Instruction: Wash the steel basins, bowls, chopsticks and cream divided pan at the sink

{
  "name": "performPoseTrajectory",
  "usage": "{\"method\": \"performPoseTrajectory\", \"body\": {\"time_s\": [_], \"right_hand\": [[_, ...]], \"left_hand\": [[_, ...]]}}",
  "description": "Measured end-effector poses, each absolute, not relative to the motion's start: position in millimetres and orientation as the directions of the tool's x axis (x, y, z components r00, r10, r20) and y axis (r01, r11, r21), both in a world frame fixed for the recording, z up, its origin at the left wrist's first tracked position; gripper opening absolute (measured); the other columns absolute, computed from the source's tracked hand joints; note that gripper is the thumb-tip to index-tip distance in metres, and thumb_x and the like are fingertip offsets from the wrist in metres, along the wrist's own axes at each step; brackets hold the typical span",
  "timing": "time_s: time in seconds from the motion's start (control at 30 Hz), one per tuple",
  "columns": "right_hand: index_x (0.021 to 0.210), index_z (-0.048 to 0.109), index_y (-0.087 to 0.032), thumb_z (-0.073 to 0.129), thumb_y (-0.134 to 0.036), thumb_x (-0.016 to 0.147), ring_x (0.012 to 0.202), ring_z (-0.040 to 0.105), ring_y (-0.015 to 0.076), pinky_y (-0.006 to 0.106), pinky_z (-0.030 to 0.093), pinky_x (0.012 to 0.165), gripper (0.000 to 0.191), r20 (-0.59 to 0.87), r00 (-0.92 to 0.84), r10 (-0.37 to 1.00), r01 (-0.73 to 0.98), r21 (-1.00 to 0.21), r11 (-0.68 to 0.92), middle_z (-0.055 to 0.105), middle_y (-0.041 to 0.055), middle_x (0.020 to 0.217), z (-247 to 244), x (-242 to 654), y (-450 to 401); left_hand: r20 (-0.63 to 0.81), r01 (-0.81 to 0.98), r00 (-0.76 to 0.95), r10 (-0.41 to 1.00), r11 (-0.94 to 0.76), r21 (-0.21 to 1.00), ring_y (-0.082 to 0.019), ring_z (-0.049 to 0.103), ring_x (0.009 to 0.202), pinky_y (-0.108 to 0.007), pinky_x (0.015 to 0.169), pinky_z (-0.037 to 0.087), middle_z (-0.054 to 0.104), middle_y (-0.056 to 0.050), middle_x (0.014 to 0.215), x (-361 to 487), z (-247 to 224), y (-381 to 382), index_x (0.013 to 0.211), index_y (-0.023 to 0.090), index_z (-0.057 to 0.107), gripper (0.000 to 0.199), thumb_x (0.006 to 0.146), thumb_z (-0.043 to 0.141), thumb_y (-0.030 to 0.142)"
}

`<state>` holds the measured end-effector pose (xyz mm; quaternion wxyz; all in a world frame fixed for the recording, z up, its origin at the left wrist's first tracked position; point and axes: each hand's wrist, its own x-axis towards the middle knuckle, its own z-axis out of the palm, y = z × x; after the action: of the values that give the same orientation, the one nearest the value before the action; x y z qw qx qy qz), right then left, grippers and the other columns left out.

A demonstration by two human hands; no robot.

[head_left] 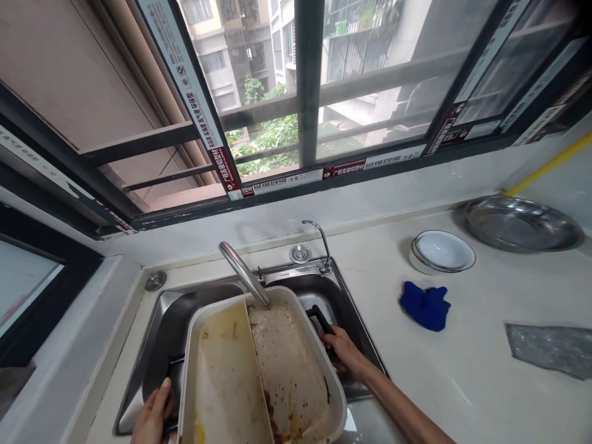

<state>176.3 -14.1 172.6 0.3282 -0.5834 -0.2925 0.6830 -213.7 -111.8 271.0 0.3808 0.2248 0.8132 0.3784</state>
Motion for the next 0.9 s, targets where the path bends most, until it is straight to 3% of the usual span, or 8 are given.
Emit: {"method": "performPoseTrajectory", "body": {"time_s": [0.13,0.33,0.57,0.9], "right_hand": [[0.079,0.05,-0.021,0.056,-0.037,0.066,0.035,0.04,0.006,0.017,0.016,0.029,0.021,-0.589,-0.102,0.802,-0.056,-0.802,-0.595,0.046,-0.0075,0.059,178.7,176.6,-5.5],[0.08,0.048,-0.022,0.055,-0.04,0.066,0.031,0.039,0.0063,0.018,0.016,0.027,0.024,-0.607,-0.062,0.793,-0.012,-0.794,-0.608,0.045,-0.0094,0.055,183.0,173.1,-1.8],[0.077,0.049,-0.021,0.057,-0.039,0.067,0.031,0.039,0.006,0.017,0.018,0.027,0.022,-0.59,-0.02,0.807,-0.002,-0.807,-0.591,0.045,-0.0082,0.056,179.0,170.2,1.6],[0.078,0.052,-0.02,0.058,-0.033,0.07,0.033,0.042,0.0062,0.016,0.02,0.026,0.017,-0.599,0.011,0.8,-0.004,-0.801,-0.599,0.046,-0.0068,0.059,174.4,168.0,2.6]], "left_hand": [[-0.516,-0.019,-0.592,0.619,0.63,0.777,-0.006,0.027,0.037,-0.018,0.035,0.018,0.03,0.012,0.053,-210.7,260.3,-108.4,0.069,0.024,0.043,0.068,0.05,0.067,0.084],[-0.565,-0.108,-0.62,0.544,0.654,0.749,-0.012,0.049,0.054,-0.019,0.04,0.03,0.05,0.005,0.065,-208.0,245.9,-102.2,0.079,0.023,0.053,0.072,0.045,0.069,0.083],[-0.546,-0.14,-0.535,0.645,0.57,0.81,-0.005,0.024,0.043,-0.015,0.034,0.017,0.029,0.013,0.055,-214.9,221.0,-95.4,0.072,0.023,0.045,0.07,0.049,0.072,0.083],[-0.536,-0.009,-0.464,0.705,0.601,0.799,-0.006,0.027,0.04,-0.018,0.035,0.022,0.03,0.013,0.055,-227.9,215.9,-85.9,0.071,0.023,0.044,0.069,0.055,0.064,0.087]]}}
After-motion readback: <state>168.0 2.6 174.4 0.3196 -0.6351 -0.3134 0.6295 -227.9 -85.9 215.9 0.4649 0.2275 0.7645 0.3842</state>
